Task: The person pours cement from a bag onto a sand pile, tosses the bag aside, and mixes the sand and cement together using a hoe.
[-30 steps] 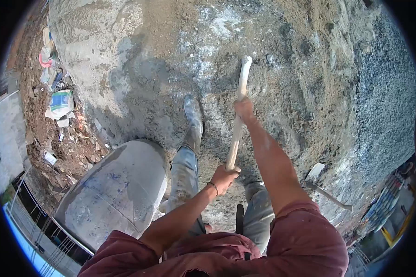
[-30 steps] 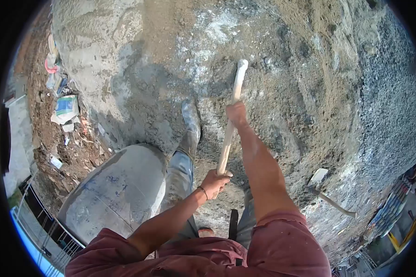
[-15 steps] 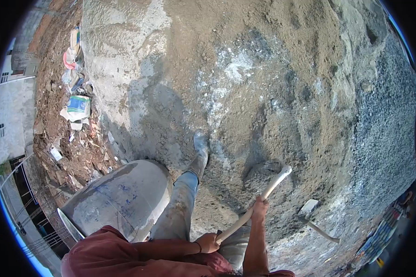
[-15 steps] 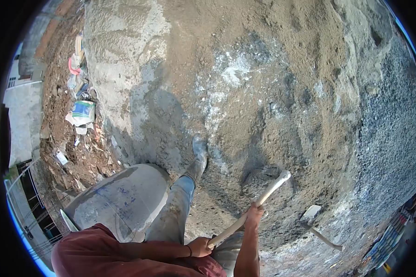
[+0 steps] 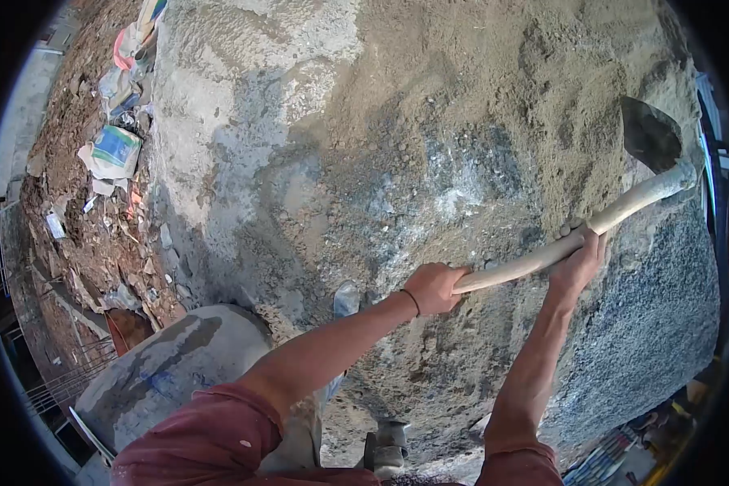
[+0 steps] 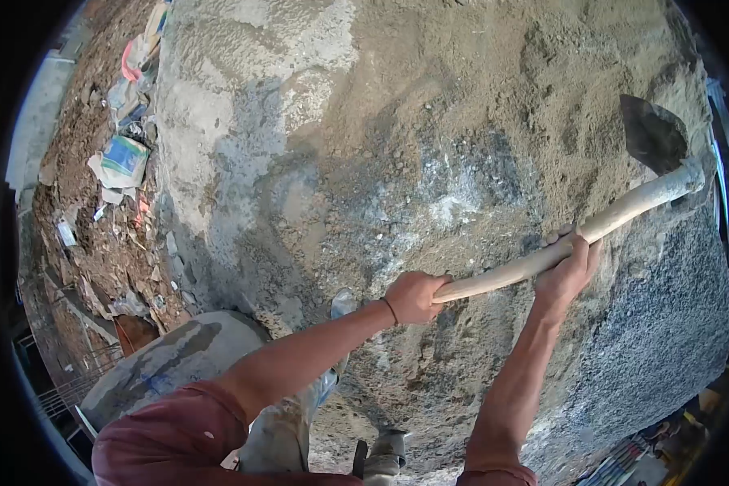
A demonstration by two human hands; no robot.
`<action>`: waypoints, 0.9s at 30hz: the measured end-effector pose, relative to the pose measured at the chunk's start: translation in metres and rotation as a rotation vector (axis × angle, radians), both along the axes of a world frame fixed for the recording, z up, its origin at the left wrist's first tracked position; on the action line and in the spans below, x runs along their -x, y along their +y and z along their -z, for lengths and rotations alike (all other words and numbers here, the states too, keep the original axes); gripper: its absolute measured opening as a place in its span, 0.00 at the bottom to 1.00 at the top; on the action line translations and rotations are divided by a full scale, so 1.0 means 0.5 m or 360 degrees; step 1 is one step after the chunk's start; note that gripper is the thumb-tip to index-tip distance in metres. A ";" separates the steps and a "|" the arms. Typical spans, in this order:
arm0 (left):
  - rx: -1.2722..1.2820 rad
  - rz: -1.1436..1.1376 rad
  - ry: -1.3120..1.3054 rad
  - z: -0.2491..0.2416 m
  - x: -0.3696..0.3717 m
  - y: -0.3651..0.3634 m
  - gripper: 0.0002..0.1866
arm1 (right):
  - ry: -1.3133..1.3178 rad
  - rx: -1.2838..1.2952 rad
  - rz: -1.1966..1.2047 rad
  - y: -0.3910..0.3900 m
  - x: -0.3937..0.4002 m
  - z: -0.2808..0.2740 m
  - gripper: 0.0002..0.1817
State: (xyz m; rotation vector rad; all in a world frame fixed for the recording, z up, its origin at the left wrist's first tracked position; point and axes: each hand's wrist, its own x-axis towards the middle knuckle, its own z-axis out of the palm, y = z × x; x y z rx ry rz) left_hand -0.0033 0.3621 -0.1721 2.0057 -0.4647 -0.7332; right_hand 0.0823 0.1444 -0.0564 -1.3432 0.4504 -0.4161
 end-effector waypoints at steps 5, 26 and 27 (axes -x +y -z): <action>-0.0109 -0.0386 -0.0224 0.005 -0.498 0.107 0.17 | -0.0143 0.0378 -0.0267 0.196 -0.505 0.143 0.20; -0.0367 -0.0759 0.1037 0.044 -0.041 0.198 0.19 | 0.1812 0.0615 -0.1109 0.390 -0.220 0.499 0.18; -0.0345 -0.0773 0.1039 0.053 -0.054 0.187 0.19 | 0.1827 0.0519 -0.1004 0.392 -0.262 0.524 0.17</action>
